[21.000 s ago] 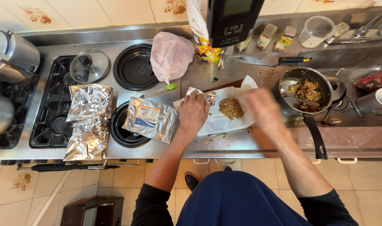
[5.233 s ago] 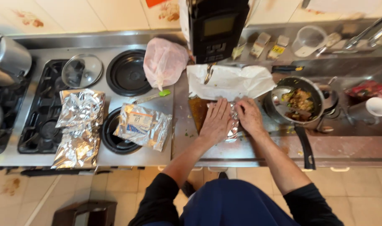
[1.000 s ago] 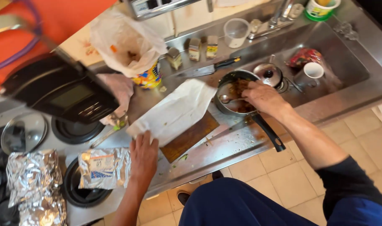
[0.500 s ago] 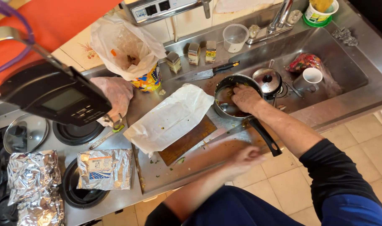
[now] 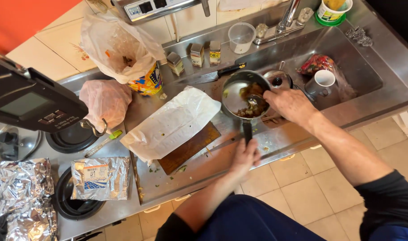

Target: The person scoops cooked food from a small pot onto a paper-lined cutting board, then wraps each portion in aluminum foil. The process is repeated multiple times, with each wrapped portion placed on the counter.

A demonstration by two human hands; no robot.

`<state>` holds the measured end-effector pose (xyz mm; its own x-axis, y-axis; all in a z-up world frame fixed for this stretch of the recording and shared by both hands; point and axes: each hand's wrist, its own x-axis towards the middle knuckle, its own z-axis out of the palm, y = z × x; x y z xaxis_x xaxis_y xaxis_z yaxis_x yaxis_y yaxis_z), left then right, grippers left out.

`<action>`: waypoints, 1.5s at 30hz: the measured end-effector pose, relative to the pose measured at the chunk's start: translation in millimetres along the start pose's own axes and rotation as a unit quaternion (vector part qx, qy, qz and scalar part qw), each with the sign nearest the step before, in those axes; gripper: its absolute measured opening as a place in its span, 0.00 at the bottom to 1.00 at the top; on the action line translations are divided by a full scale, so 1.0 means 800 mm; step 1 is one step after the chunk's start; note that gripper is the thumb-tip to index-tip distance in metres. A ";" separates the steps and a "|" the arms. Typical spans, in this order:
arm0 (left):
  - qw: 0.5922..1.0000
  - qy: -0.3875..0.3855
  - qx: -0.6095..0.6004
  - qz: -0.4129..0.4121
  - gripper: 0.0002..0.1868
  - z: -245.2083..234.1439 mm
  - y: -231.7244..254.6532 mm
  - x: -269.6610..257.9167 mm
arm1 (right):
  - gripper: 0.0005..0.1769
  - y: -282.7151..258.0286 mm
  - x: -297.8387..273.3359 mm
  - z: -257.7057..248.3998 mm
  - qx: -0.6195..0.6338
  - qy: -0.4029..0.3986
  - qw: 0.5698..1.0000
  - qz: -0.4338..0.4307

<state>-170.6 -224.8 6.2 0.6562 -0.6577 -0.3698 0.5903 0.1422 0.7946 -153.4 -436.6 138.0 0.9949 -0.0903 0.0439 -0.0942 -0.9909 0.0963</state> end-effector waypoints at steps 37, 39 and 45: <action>0.874 -0.049 0.483 -0.008 0.24 -0.116 0.086 -0.062 | 0.07 -0.128 0.002 0.073 0.469 0.068 0.864 0.171; 0.879 -0.062 0.472 -0.013 0.24 -0.115 0.087 -0.065 | 0.07 -0.134 0.006 0.062 0.466 0.075 0.865 0.171; 0.903 -0.078 0.423 -0.016 0.20 -0.107 0.097 -0.073 | 0.07 -0.127 0.002 0.051 0.587 0.085 0.790 0.158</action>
<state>-122.7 -112.4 48.3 0.5323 -0.7569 -0.3792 -0.0058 -0.4512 0.8924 -141.2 -340.4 87.7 0.9001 -0.4351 0.0233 -0.1410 -0.3414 -0.9293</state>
